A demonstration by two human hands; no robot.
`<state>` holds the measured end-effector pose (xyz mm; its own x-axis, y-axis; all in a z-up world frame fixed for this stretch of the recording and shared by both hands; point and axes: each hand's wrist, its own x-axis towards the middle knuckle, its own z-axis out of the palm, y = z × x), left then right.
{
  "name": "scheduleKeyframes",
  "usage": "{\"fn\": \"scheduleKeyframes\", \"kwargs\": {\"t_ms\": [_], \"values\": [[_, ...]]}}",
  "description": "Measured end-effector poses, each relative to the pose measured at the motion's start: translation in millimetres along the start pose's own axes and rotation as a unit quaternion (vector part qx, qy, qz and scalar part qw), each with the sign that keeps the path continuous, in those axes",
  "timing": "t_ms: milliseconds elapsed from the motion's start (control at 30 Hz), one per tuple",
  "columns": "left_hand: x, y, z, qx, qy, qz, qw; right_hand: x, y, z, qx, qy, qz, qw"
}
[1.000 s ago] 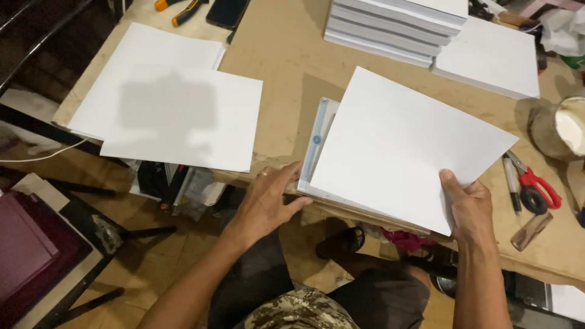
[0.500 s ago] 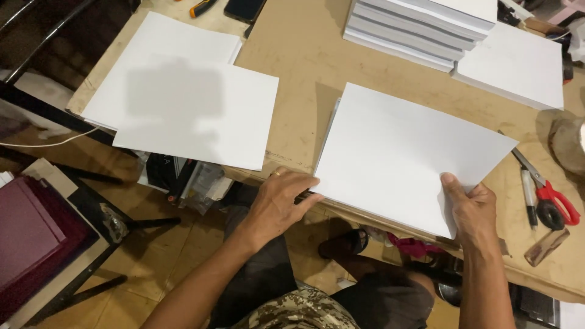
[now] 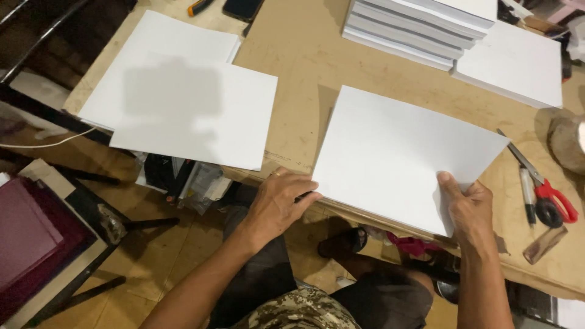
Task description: The person assembles a book by placing a white cover over a stack of papers, applying glue to the spine with a brush, and writing on the cover with a marker. They then use scissors to trim the edges of the book.
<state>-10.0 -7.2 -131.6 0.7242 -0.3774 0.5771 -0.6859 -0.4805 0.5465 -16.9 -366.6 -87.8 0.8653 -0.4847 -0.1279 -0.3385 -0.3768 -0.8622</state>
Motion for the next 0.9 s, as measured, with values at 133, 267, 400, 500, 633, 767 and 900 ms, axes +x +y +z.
{"fn": "scheduleKeyframes", "kwargs": {"t_ms": [133,267,400,500,633,767,900], "values": [[-1,0,-2,-0.014,-0.004,0.015,1.0,7,4,-8,-0.021,0.025,-0.024,0.999],[0,5,-1,0.025,0.003,-0.006,1.0,-5,-12,-28,0.047,-0.061,-0.029,0.997],[-6,4,-1,0.032,0.037,-0.009,0.999,-4,-4,-31,0.062,-0.079,0.017,0.995],[-8,4,0,0.024,0.035,-0.025,0.999,-6,-8,-30,0.072,-0.074,0.037,0.994],[-8,9,-1,-0.001,0.018,-0.08,0.997,-2,1,-29,0.081,-0.078,0.016,0.994],[-4,14,-6,-0.002,0.031,-0.041,0.999,3,11,-28,0.08,-0.077,-0.004,0.994],[-7,6,-4,0.065,0.025,0.055,0.996,2,14,-27,0.101,-0.089,-0.023,0.991]]}}
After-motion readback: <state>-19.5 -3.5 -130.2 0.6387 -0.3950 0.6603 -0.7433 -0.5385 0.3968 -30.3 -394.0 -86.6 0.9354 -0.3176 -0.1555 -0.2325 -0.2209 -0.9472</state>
